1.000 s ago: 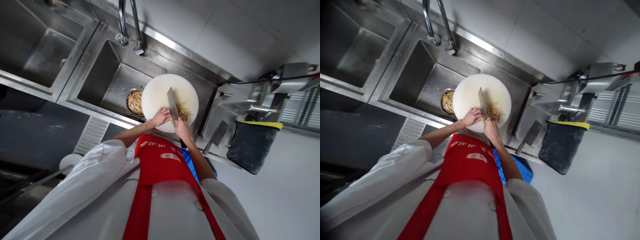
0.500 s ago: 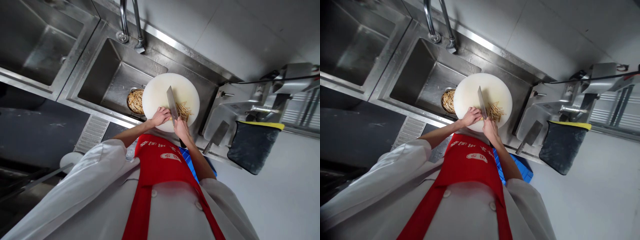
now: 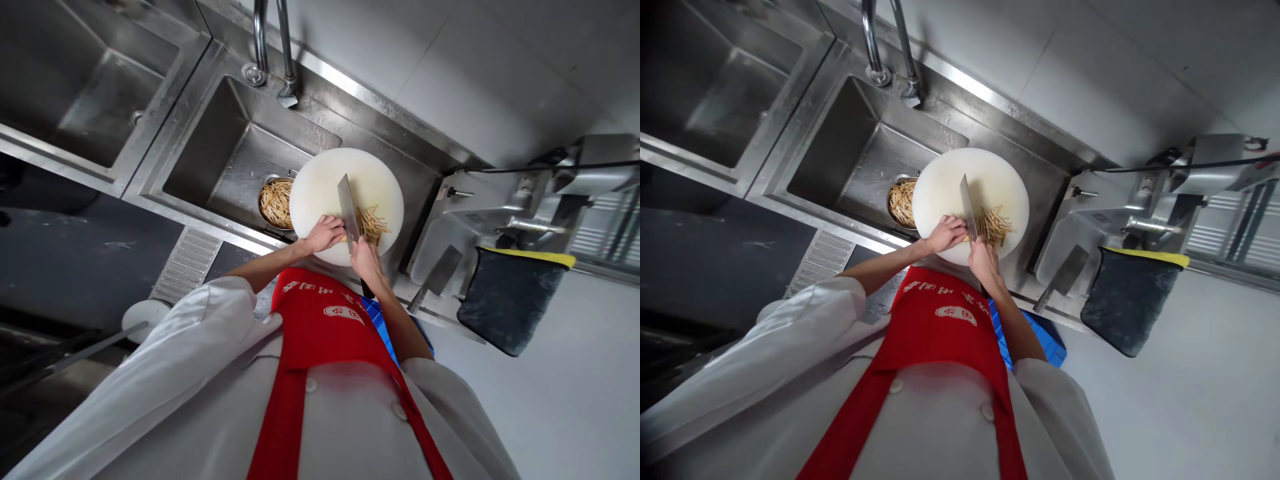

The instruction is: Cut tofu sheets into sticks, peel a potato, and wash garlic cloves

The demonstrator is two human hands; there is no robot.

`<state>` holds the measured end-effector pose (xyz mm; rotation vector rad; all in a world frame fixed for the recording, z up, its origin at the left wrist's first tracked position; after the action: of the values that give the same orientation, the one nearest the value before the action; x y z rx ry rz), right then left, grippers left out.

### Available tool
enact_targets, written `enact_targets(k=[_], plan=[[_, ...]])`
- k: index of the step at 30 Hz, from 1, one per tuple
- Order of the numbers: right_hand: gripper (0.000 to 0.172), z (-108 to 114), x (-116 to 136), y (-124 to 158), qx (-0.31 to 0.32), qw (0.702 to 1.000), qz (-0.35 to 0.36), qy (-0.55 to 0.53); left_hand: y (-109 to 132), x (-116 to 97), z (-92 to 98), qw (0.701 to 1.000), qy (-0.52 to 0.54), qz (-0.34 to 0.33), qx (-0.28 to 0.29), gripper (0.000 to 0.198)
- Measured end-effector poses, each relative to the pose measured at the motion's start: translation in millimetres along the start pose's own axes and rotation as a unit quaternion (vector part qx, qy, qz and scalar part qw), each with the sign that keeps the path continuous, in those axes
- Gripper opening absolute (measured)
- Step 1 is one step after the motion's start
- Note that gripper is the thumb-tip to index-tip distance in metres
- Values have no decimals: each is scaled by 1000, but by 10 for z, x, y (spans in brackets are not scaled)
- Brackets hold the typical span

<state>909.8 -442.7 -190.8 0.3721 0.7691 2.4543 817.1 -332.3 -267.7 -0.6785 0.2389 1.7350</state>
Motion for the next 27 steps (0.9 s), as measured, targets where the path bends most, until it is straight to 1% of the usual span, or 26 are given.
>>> enact_targets(k=[2, 5, 8, 10, 13, 16, 19, 22, 25, 27], plan=[[31, -46, 51, -16, -10, 1000, -7, -4, 11, 4, -15, 1000, 2, 2, 0, 34], [31, -139, 157, -172, -14, 1000, -18, -9, 44, 23, -25, 1000, 14, 3, -7, 32], [30, -141, 176, -280, -17, 1000, -18, -12, 75, 52, -13, 999, 31, 6, -19, 30], [29, -88, 124, -237, -19, 1000, -11, -14, 79, 67, -8, 999, 34, 9, -22, 30], [29, -13, 43, -58, -24, 1000, 0, -14, 62, 69, -27, 999, 29, 5, -16, 30], [30, -31, 61, 33, -20, 1000, 1, -11, 49, 71, -55, 999, 32, 4, -11, 31], [31, -131, 153, -72, -9, 1000, -10, -14, 63, 98, -65, 999, 48, 15, -19, 29], [32, -207, 210, -230, -14, 1000, -12, -25, 95, 138, -70, 997, 67, 23, -30, 27], [32, -220, 182, -293, -28, 999, -7, -31, 126, 183, -76, 997, 50, 37, -55, 25], [31, -213, 153, -288, -29, 999, -5, -31, 136, 197, -92, 997, 28, 42, -60, 25]])
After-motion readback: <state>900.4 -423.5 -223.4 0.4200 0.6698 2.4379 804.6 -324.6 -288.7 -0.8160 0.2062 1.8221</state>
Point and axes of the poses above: each hand's wrist, its own y-axis away from the middle knuckle, its own z-axis out of the back of the hand, x = y × z, the point moved 5 cm from there along -y, towards the middle knuckle, and after that the axes turned 3 degrees about x, right-handed, at the moved point
